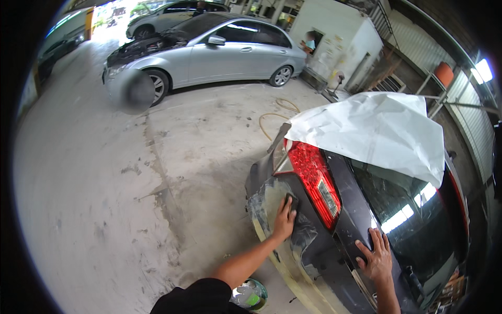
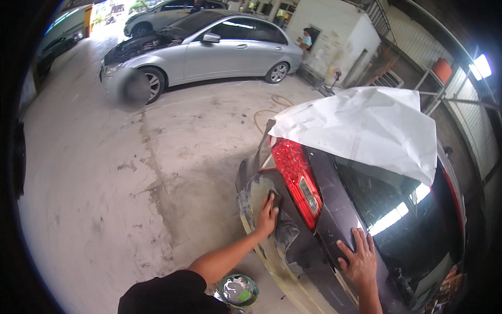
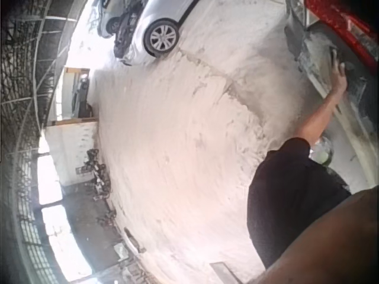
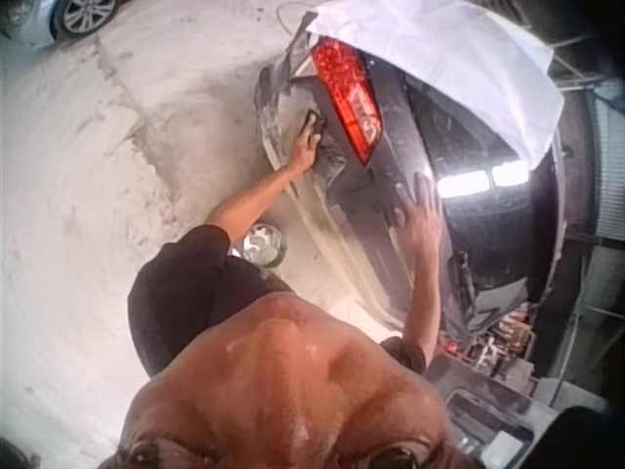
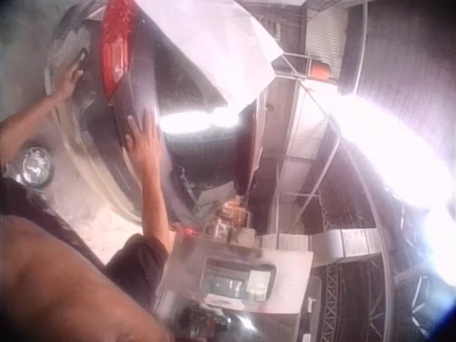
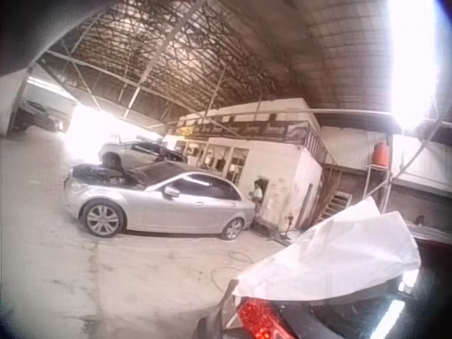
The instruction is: The person sands the rear body panel of a car using a sanding block and water from a bucket, wiping the surface by hand to check progress.
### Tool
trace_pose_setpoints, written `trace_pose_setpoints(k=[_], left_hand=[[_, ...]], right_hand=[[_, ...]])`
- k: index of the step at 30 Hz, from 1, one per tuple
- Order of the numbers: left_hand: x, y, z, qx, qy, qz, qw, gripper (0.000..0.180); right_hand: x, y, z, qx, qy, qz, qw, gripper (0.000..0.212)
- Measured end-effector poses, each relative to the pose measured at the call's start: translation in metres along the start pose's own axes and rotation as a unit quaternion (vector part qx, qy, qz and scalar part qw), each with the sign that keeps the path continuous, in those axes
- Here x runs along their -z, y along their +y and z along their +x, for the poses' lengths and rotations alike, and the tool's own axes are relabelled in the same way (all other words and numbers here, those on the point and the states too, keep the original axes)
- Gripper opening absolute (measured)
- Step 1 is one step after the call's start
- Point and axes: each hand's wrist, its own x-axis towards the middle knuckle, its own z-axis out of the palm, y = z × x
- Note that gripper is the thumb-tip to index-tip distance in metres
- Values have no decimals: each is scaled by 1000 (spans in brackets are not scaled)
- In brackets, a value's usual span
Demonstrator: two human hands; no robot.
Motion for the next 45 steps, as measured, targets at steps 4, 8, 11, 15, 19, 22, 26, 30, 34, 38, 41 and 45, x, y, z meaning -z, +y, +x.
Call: trace_pose_setpoints(k=[4, 8, 11, 15, 19, 22, 26, 30, 34, 38, 41, 45], left_hand=[[28, -1, 66, 88, 12, -21, 996, 55], [0, 14, -14, -14, -2, 4, 1000, 53], [1, -1, -12, -5, 1, -34, 999, 53], [31, -21, 69, 2, 15, 11, 1000, 53], [9, 2, 10, -23, -5, 1, 1000, 52], [8, 2, -52, -54, -22, 11, 998, 52], [18, 1, 10, -18, 5, -22, 1000, 52], [21, 14, 29, 24, 9, 4, 1000, 53], [6, 10, -2, -46, 41, 4, 998, 53], [26, 8, 60, 83, 7, 4, 997, 54], [14, 23, 35, 50, 17, 8, 999, 53], [1, 20, -2, -47, 35, -15, 998, 52]], right_hand=[[-11, -6, 6, 10, 19, 13, 1000, 53], [-4, -1, -3, -6, 5, 5, 1000, 55], [-2, 0, 0, -4, -3, -6, 1000, 57], [-6, -6, 14, 16, 14, 5, 1000, 54], [-11, 1, 4, -3, -13, -17, 1000, 61], [-7, -3, 5, -8, 0, -20, 1000, 57], [-9, -4, 5, -3, -1, -21, 1000, 58], [-13, -6, 4, -7, -8, -24, 1000, 58], [-8, -6, 7, -4, -4, -22, 1000, 55], [-11, -5, 7, 6, 16, -21, 1000, 54], [-11, -4, 7, -1, 5, -14, 1000, 55], [-7, -3, 5, -2, -2, -16, 1000, 55]])
